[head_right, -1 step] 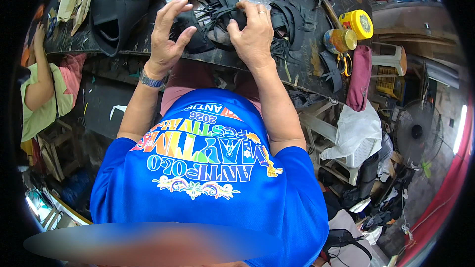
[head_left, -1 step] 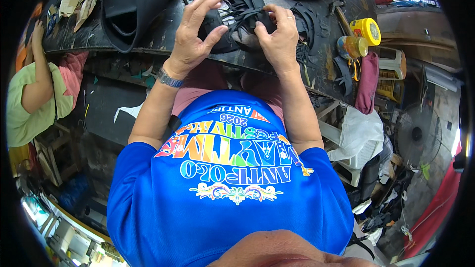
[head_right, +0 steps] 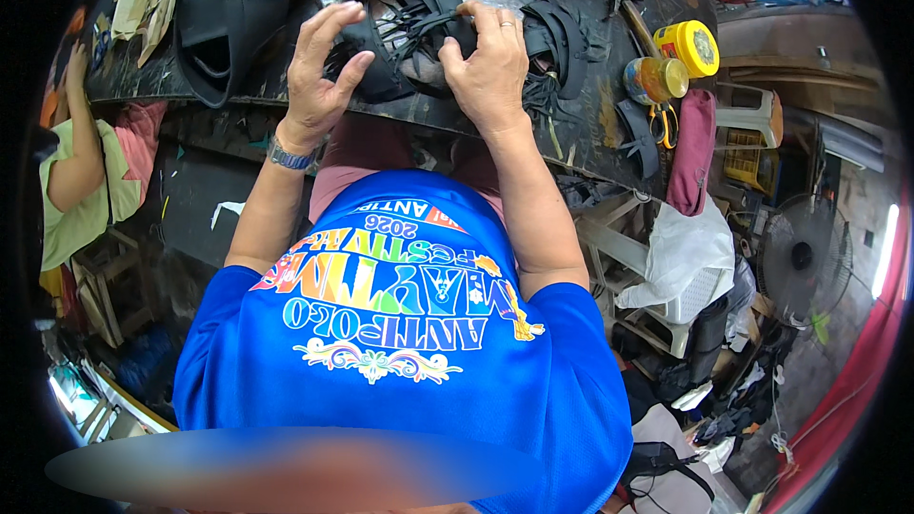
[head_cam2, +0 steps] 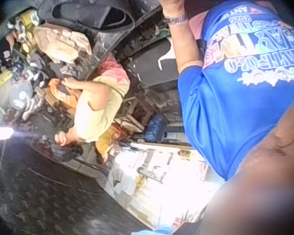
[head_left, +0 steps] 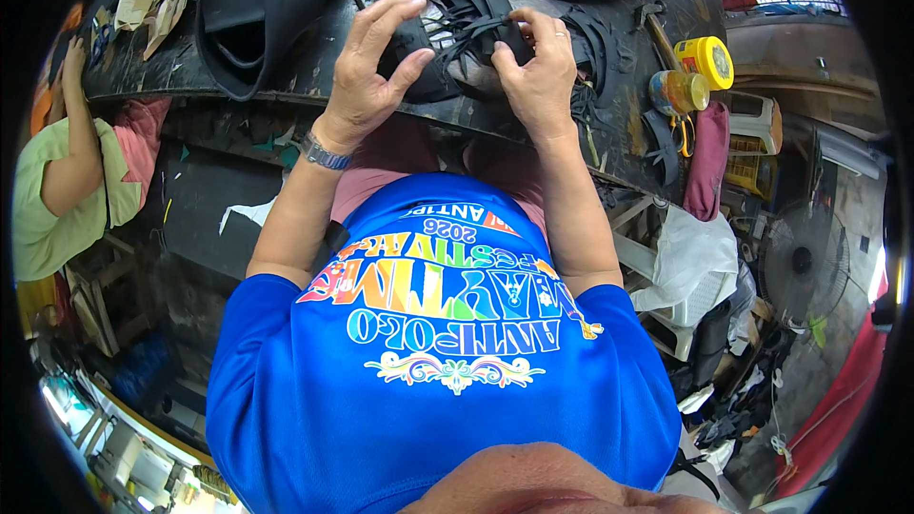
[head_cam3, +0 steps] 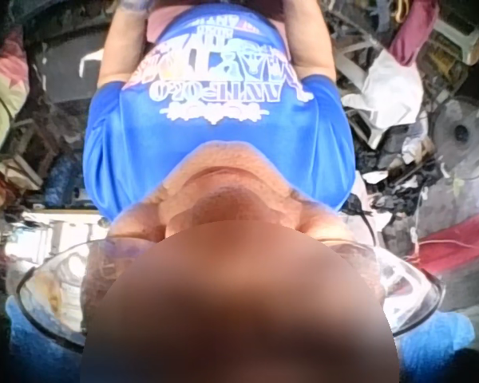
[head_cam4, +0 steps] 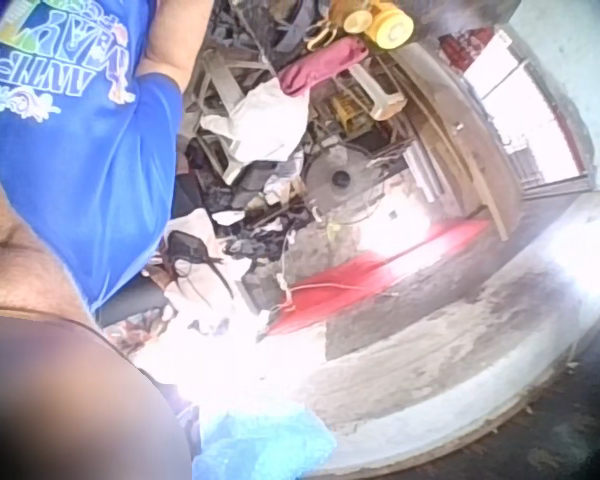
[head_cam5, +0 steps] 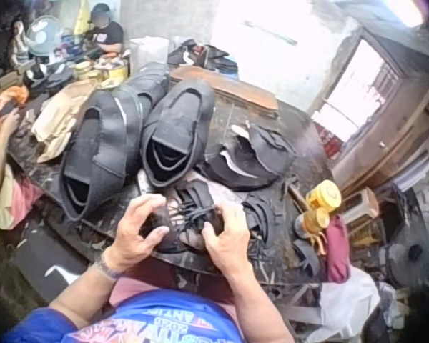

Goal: The person assembles a black sandal by attaching straps and laces to the sole on a workbench. They repeatedly adjust and secure the components, then place the finished sandal with others on the table.

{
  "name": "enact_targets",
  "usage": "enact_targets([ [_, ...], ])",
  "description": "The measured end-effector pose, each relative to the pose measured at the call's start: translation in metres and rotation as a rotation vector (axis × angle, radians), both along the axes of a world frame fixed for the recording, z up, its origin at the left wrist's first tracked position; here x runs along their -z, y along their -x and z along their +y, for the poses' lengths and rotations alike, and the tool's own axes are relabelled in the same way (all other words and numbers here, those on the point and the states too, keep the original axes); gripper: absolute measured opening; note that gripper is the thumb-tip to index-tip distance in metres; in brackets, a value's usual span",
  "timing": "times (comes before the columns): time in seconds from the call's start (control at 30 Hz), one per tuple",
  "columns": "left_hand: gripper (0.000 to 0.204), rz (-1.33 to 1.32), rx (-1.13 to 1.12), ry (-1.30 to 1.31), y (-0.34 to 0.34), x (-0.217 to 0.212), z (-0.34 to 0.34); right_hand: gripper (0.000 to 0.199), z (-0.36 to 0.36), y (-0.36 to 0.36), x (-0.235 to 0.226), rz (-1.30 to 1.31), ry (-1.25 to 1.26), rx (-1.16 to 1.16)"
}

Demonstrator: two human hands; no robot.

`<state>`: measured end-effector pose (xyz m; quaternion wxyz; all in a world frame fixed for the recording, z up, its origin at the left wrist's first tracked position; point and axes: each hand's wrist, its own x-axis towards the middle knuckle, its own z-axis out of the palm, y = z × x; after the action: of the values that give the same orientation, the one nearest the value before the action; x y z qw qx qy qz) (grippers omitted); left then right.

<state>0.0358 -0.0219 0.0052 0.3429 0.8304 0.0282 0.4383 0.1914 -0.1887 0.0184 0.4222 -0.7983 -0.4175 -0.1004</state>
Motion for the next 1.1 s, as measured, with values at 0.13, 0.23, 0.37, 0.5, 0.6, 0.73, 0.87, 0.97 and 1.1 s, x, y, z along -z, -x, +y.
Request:
enact_targets([
  [0.13,0.032,0.123,-0.053,-0.050,0.019,0.004,0.008,0.038,0.000,-0.001,0.000,0.078,-0.040,0.008],
  [0.23,0.025,0.162,-0.089,-0.099,0.026,0.009,0.009,0.040,-0.001,-0.003,-0.002,0.099,-0.105,0.020],
  [0.37,0.023,0.150,-0.083,-0.061,0.032,0.014,0.009,0.037,0.000,-0.002,-0.014,0.168,-0.230,0.016],
  [0.5,0.026,0.146,-0.082,0.137,0.039,0.019,0.009,0.032,0.004,0.016,-0.034,0.085,-0.278,-0.099],
  [0.6,0.032,0.104,-0.075,0.358,0.040,0.025,0.007,0.026,0.014,0.039,-0.039,-0.084,-0.145,-0.185],
  [0.73,0.036,-0.004,-0.088,0.491,0.037,0.030,0.007,0.028,0.047,0.068,-0.017,0.048,0.062,-0.242],
  [0.87,0.027,-0.062,-0.175,0.258,0.037,0.017,0.009,0.028,0.050,0.072,0.003,-0.060,0.186,-0.224],
  [0.97,0.024,-0.043,0.030,0.208,0.031,-0.001,0.007,0.030,0.049,0.070,0.009,-0.093,0.137,-0.233],
  [1.1,0.023,0.072,0.224,0.298,0.002,-0.013,-0.001,0.024,0.043,0.067,0.005,-0.180,0.120,-0.228],
])
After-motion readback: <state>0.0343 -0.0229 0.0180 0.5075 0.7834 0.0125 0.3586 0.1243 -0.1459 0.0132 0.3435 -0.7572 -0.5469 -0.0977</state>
